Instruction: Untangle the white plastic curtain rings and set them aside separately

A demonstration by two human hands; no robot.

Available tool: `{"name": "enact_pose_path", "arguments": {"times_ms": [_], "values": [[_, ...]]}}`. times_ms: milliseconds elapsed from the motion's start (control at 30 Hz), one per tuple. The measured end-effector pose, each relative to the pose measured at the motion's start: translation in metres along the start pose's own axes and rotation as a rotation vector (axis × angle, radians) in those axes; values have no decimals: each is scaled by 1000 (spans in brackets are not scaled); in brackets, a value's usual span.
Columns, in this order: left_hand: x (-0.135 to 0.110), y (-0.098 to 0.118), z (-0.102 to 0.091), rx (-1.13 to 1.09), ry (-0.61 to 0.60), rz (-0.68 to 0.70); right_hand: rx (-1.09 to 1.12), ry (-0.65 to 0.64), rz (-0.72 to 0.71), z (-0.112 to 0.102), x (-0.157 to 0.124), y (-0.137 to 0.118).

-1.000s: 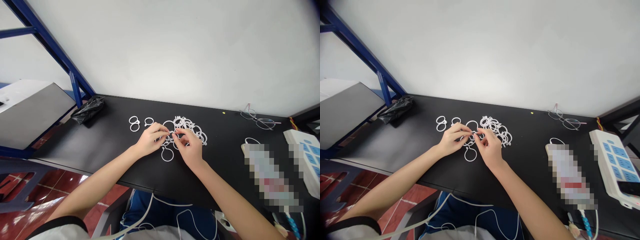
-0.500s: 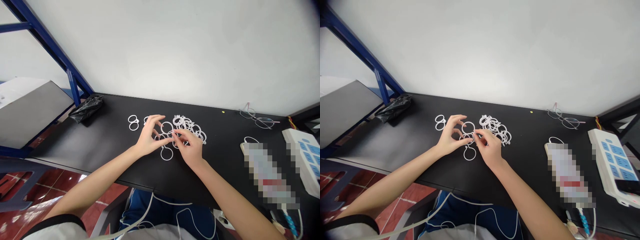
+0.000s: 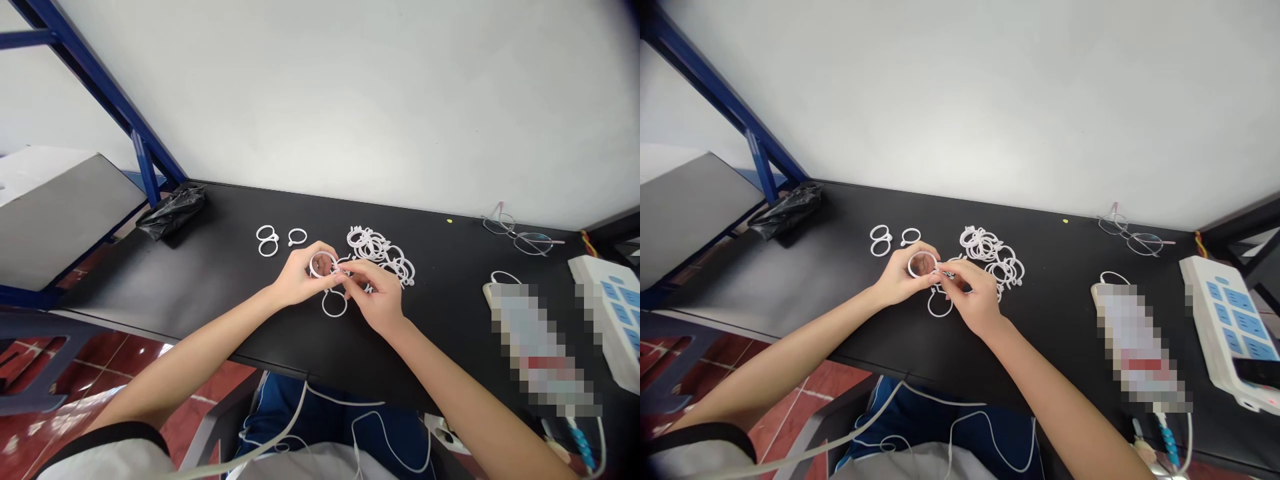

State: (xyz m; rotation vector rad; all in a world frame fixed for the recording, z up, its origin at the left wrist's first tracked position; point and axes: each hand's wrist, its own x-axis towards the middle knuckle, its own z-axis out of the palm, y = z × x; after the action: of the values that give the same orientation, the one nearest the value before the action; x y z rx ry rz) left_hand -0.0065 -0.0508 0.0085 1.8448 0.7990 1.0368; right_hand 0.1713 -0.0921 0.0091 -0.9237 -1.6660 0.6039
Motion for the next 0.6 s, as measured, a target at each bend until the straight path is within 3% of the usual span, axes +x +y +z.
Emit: {"name": "enact_pose_path", "arguments": {"times_ms": [200, 400, 600], "values": [[1, 0, 2, -52, -14, -41, 42, 31, 178, -1, 3, -2], [1, -2, 3, -89, 18, -7, 247, -48, 252, -3, 5, 2], [1, -3, 3, -135, 29, -3, 366, -7, 287, -3, 9, -1]]}}
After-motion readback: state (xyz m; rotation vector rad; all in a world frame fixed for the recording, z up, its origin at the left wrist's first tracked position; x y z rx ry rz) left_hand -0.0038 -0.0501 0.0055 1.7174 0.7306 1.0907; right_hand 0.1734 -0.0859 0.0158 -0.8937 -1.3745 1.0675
